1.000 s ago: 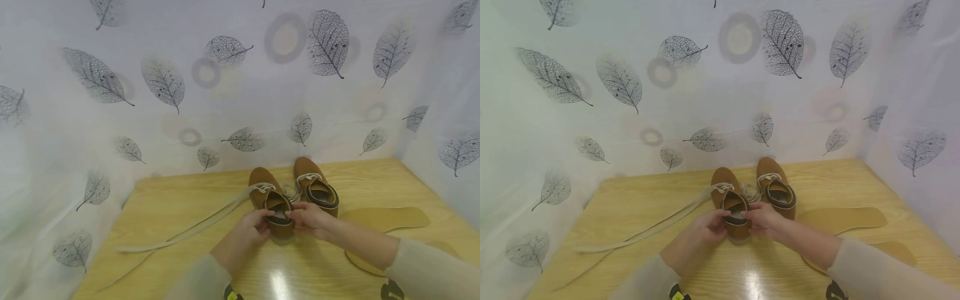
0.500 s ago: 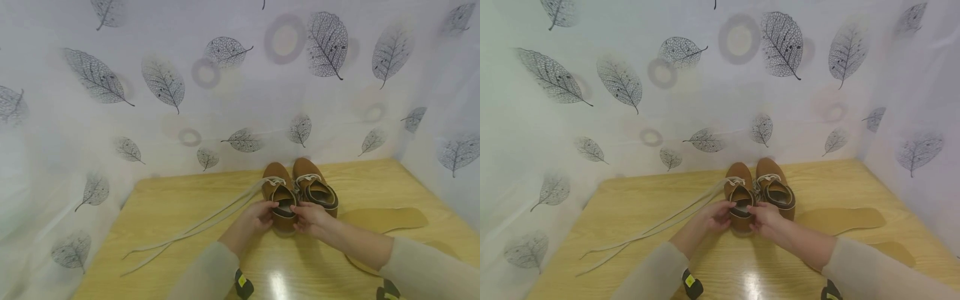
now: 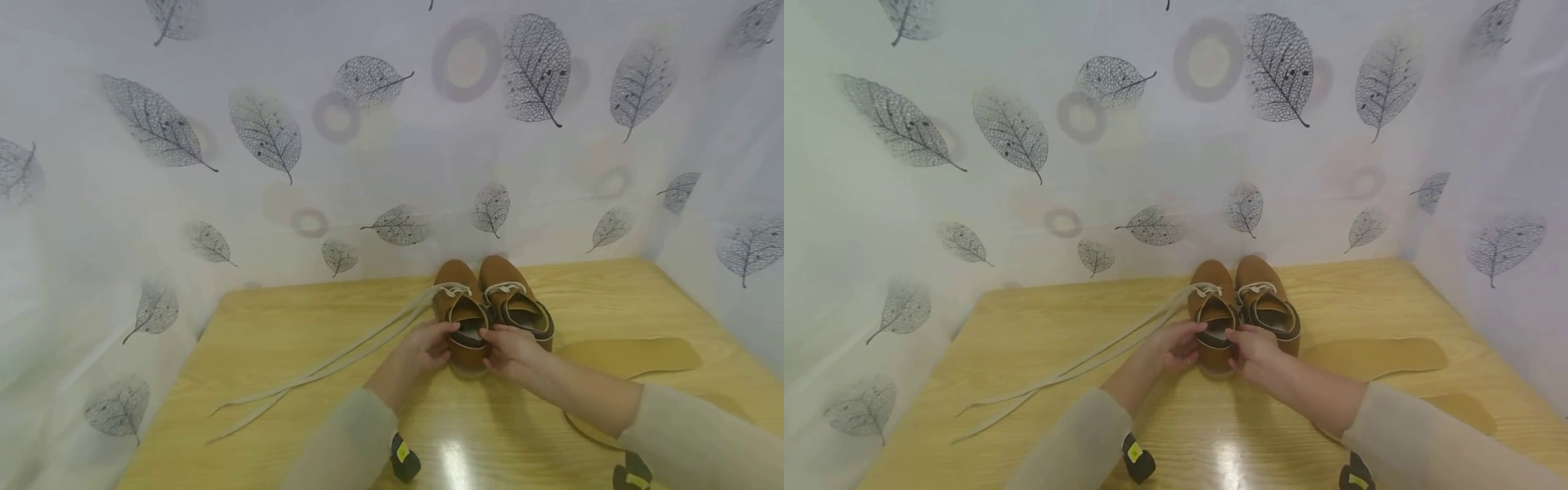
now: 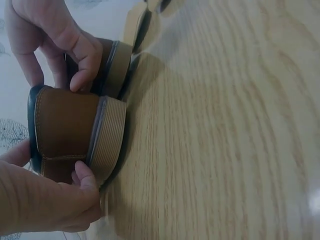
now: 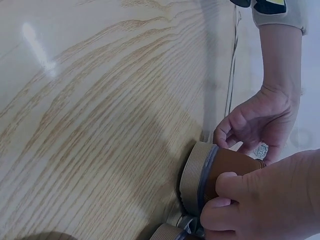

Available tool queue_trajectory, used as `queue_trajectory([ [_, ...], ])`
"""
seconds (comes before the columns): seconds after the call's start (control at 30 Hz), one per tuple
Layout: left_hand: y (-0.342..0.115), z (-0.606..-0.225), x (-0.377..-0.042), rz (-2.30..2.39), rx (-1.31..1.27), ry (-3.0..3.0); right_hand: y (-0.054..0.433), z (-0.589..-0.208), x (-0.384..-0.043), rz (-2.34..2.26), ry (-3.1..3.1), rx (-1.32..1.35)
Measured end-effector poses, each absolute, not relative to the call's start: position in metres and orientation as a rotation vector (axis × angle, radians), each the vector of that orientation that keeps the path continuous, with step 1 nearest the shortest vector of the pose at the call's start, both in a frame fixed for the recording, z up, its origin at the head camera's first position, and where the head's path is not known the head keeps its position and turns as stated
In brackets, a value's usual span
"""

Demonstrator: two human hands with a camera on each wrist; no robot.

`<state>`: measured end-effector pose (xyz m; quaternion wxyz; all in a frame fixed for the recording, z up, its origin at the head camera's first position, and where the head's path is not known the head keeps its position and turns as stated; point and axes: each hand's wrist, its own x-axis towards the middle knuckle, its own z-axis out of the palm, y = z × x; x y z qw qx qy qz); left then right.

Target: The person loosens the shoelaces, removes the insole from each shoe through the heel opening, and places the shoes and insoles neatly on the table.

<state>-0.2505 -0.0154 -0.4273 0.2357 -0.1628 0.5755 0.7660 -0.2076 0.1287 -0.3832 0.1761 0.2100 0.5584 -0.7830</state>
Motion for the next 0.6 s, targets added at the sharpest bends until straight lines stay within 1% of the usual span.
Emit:
queue_trajectory([
  [0.2, -0.025, -0.423, -0.234, 2.07, -0.41, 1.618, 0.131, -0.372, -0.198, -2.253, 1.532, 0.61],
  [0.37, -0.04, -0.407, -0.214, 2.085, -0.345, 1.541, 0.13, -0.357, -0.185, -2.279, 1.651, 0.572],
  [0.47, -0.05, -0.399, -0.202, 2.076, -0.271, 1.576, 0.128, -0.351, -0.177, -2.265, 1.777, 0.478],
  [0.6, -0.065, -0.397, -0.189, 2.025, -0.137, 1.77, 0.125, -0.347, -0.163, -2.126, 2.083, 0.313],
])
